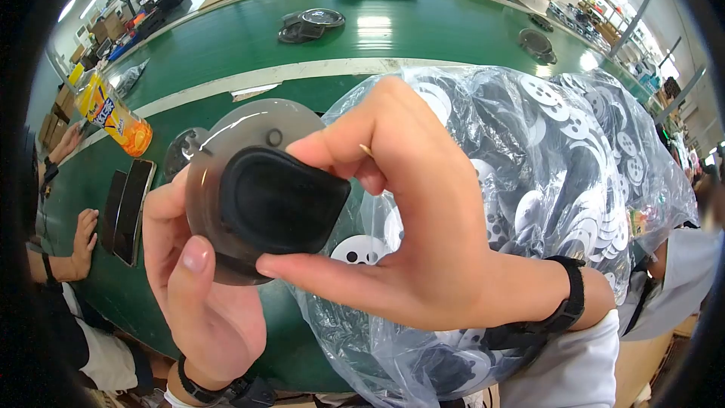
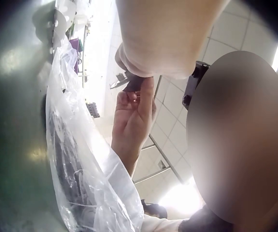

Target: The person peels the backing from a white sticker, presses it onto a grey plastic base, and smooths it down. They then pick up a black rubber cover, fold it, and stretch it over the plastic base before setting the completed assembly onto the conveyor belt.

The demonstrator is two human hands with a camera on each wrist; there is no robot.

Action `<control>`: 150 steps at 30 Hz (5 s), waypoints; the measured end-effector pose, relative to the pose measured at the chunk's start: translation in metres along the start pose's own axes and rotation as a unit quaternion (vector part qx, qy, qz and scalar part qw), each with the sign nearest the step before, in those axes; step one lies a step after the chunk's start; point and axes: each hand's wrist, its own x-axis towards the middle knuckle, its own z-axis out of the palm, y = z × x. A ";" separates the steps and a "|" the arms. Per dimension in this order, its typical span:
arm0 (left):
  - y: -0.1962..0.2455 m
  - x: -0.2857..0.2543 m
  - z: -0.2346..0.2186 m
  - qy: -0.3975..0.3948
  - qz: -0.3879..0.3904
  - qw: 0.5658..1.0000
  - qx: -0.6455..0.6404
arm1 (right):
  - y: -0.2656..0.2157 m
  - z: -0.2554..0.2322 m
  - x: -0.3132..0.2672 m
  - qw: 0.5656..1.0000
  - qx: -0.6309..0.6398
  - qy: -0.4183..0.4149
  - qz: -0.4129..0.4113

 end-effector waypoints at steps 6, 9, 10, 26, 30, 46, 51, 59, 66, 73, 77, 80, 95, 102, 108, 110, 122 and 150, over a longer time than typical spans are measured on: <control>0.002 0.002 0.007 -0.027 0.034 0.998 -0.039 | -0.001 0.001 0.001 1.000 -0.018 0.002 0.008; 0.003 0.002 0.008 -0.052 0.046 0.996 -0.054 | -0.001 0.002 0.002 1.000 -0.017 0.003 0.013; 0.007 0.001 0.012 -0.001 -0.006 1.000 -0.004 | -0.001 0.003 0.002 1.000 -0.015 0.004 0.007; 0.002 0.001 -0.001 0.009 -0.069 0.997 0.037 | 0.000 0.004 0.005 0.999 -0.040 -0.005 -0.029; 0.001 0.007 -0.009 -0.006 -0.118 0.991 0.065 | -0.001 -0.007 0.010 0.996 -0.089 -0.029 0.007; -0.005 0.017 -0.007 -0.036 -0.219 0.966 -0.136 | 0.008 -0.009 0.010 0.947 0.239 -0.018 0.214; 0.001 0.020 -0.009 -0.109 -0.208 0.971 -0.051 | 0.017 -0.015 0.010 0.947 0.234 -0.049 0.215; 0.001 0.019 -0.006 -0.009 -0.295 0.945 -0.144 | 0.012 -0.006 0.010 0.891 0.350 -0.091 0.272; -0.005 0.032 -0.025 -0.102 -0.163 0.981 0.013 | 0.013 0.000 0.012 0.907 0.274 -0.088 0.308; 0.005 0.061 -0.059 0.116 -0.078 0.984 0.114 | 0.099 -0.011 0.106 0.932 0.032 -0.071 0.354; 0.007 0.062 -0.053 0.164 -0.012 0.973 0.164 | 0.149 -0.002 0.111 0.893 -0.148 -0.083 0.417; 0.006 0.056 -0.056 -0.012 -0.084 0.953 0.291 | 0.141 0.002 0.087 0.956 -0.105 -0.116 0.249; -0.016 0.020 -0.015 -0.366 -0.230 0.847 0.310 | 0.023 -0.018 0.012 0.966 0.077 -0.117 0.217; 0.008 0.033 -0.017 -0.103 -0.260 0.959 -0.046 | -0.011 -0.024 0.018 0.956 0.161 -0.144 0.200; 0.023 0.030 -0.013 -0.102 -0.282 0.954 -0.010 | -0.027 -0.022 0.019 0.958 0.130 -0.161 0.200; 0.024 0.028 -0.013 -0.116 -0.266 0.957 0.008 | -0.025 -0.022 0.018 0.955 0.108 -0.180 0.209; 0.025 0.026 -0.013 -0.139 -0.257 0.954 -0.064 | -0.021 -0.014 0.014 0.919 0.332 -0.115 0.178; 0.009 0.011 -0.004 -0.121 -0.076 0.990 0.015 | -0.028 -0.018 0.016 0.911 0.295 -0.096 0.271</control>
